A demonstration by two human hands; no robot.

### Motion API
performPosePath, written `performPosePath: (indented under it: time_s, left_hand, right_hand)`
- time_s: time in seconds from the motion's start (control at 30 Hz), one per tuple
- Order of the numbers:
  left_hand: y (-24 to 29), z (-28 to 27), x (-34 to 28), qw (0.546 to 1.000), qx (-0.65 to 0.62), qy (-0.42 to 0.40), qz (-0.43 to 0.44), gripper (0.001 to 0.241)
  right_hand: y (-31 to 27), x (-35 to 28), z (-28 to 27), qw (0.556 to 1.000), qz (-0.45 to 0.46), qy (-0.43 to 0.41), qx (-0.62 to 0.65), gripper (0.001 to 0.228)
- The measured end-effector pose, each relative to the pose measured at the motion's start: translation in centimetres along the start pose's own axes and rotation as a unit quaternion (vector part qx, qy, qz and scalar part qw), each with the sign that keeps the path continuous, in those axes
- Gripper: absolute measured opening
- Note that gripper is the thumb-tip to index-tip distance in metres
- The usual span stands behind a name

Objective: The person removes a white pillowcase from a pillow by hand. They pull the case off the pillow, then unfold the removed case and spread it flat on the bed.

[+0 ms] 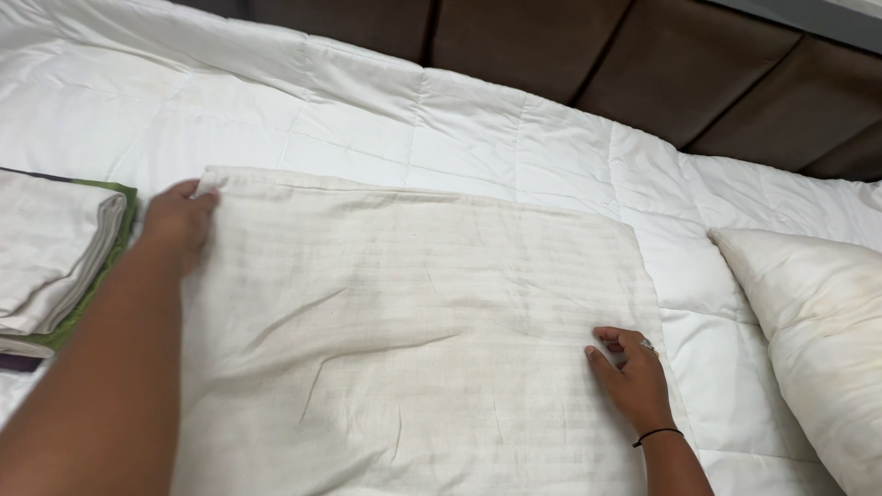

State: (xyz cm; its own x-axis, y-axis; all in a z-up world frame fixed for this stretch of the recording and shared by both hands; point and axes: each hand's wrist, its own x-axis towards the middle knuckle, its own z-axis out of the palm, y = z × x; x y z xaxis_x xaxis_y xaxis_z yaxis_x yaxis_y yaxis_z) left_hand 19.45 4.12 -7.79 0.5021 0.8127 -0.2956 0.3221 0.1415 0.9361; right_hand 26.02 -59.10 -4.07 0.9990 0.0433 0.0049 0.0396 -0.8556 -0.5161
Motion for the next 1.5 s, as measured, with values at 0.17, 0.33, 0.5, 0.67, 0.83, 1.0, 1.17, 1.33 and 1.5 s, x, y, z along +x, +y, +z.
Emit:
performPosePath:
  time_s: [0.17,0.33,0.5,0.67,0.83,1.0,1.17,1.33,1.5]
  left_hand:
    - [1.8,-1.5,-0.2,0.998,0.053,-0.009,0.046,0.036]
    - [3.4,-1.0,0.7,0.989,0.135,-0.048,-0.038,0.033]
    - [6.6,0.8,-1.0,0.974,0.216,-0.041,-0.061,0.046]
    - [3.0,2.7,5.8,0.991,0.132,-0.031,0.0,0.028]
    - [3.2,4.5,4.9,0.993,0.062,0.006,0.101,0.021]
    - [4.4,7.1,5.9,0.957,0.153,0.101,0.224,0.024]
    - [6.4,8.2,8.3,0.904,0.207,0.16,0.339,0.022]
    - [6.8,9.2,10.7,0.869,0.313,0.177,0.341,0.031]
    - [7.9,7.7,6.7,0.974,0.225,0.031,0.029,0.055]
  right_hand:
    - [3.1,3.9,1.0,0.993,-0.076,0.082,0.032,0.029]
    - [8.0,14.8,1.2,0.975,-0.097,0.2,0.027,0.034]
    - [8.0,25.1,0.1,0.97,0.2,0.059,0.125,0.069]
    - [4.3,28.3,0.1,0.956,0.279,0.026,0.087,0.069]
    - [10.8,31.1,2.2,0.94,0.04,0.187,0.283,0.044]
    - [10.4,32.2,1.2,0.944,-0.129,0.295,0.079,0.024]
    - [6.6,32.8,0.5,0.939,-0.114,0.321,0.036,0.032]
    - [6.8,33.0,0.3,0.97,-0.041,0.238,-0.039,0.042]
    - [8.3,31.7,0.7,0.981,0.137,0.051,-0.128,0.074]
